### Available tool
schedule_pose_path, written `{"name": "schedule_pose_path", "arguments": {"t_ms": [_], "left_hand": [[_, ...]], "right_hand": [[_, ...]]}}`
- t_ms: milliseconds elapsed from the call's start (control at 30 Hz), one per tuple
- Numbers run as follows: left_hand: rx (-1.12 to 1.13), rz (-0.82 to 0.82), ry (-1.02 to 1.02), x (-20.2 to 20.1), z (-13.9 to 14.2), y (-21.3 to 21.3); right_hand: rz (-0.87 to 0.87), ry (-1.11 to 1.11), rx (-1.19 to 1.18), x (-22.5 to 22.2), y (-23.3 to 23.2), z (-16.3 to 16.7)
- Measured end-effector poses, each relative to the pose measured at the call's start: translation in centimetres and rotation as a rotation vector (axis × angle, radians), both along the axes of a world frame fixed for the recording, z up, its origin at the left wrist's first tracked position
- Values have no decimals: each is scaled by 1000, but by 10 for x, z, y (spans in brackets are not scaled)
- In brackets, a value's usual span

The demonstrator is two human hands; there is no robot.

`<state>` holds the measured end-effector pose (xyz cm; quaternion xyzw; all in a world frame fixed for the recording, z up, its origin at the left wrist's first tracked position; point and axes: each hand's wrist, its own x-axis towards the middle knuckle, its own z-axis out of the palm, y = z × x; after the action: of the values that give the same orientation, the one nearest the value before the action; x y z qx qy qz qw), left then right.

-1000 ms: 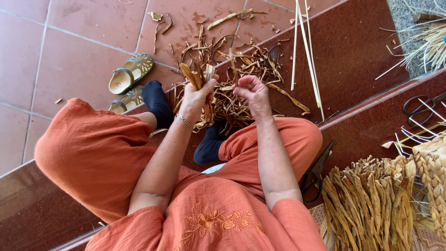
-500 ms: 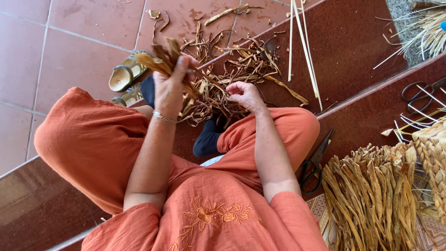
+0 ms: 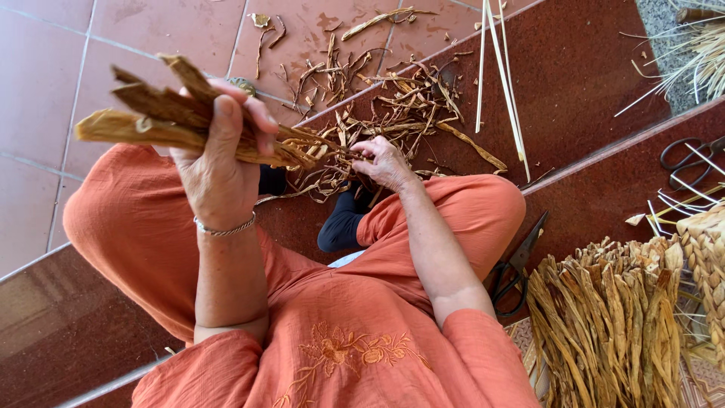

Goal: The person sits on the floor and processes dried plant material. They peel outer layers from the strips by hand, trim the ends with scissors, and separate the usable inner fibers from the waste.

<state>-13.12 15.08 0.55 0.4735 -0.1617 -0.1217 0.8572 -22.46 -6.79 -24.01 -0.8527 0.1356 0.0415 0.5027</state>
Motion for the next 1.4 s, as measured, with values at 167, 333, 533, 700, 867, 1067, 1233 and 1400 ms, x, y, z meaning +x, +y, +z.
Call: {"name": "schedule_pose_path", "arguments": {"t_ms": [167, 333, 533, 700, 867, 1067, 1233, 1400], "left_hand": [[-75, 237, -117, -6, 11, 32], [-146, 358, -172, -14, 29, 74], [-13, 447, -323, -5, 20, 63], [143, 364, -354, 31, -9, 25], [415, 11, 90, 55, -60, -11], [625, -190, 270, 48, -137, -36], [621, -384, 516, 18, -183, -65], [300, -371, 640, 15, -184, -71]], "right_hand": [[-196, 3, 119, 2, -8, -13], [-215, 403, -186, -3, -30, -19], [40, 685, -250, 2, -11, -13], [-198, 441, -52, 4, -20, 0], [-382, 75, 232, -7, -37, 7], [-286, -117, 806, -10, -50, 44], [-112, -22, 812, -13, -39, 74], [114, 78, 820, -13, -29, 65]]}}
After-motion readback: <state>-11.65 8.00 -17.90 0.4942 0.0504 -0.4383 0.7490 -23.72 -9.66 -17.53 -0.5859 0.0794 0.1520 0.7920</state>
